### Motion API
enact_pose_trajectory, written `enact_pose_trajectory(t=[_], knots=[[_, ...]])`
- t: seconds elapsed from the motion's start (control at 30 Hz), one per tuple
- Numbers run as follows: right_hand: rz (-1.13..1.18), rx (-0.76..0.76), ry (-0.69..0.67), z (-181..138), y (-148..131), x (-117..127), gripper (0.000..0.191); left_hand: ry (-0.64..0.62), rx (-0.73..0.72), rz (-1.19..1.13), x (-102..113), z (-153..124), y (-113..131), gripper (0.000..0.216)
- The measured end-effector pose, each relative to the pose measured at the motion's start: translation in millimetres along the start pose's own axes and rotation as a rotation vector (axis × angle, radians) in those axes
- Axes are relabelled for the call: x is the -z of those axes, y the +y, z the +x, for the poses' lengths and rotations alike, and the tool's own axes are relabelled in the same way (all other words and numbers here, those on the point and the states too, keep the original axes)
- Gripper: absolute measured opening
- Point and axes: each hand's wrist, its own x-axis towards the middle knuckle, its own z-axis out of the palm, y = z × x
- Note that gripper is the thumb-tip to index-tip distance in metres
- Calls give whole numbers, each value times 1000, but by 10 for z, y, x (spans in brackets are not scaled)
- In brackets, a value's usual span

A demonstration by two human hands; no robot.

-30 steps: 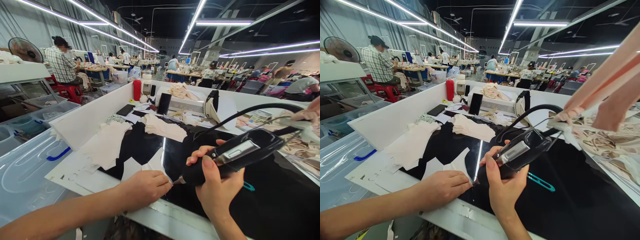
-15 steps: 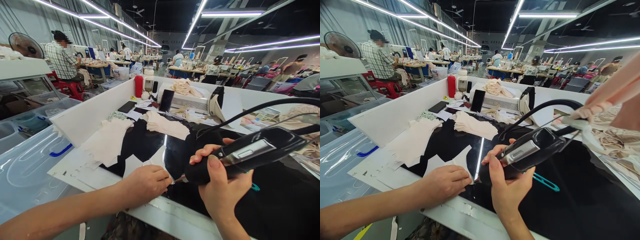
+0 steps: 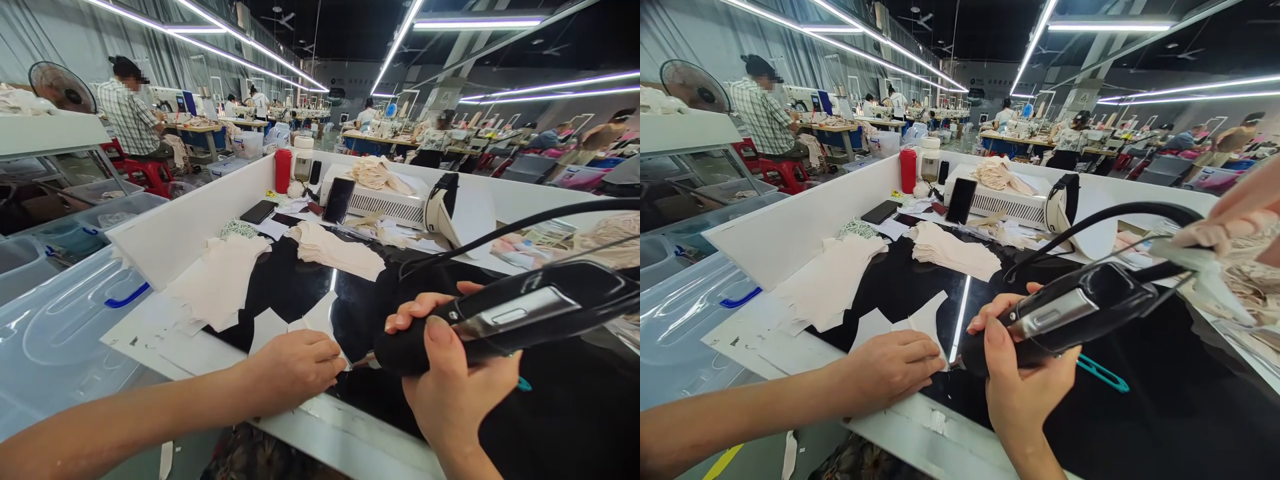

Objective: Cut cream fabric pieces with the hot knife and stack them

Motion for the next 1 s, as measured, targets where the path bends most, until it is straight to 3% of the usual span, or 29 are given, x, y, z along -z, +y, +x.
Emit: enact_pose_trajectory(t=[1.0], knots=[[1,3,43,100,60,-196,46,50,132,-97,10,-50,-33,24]])
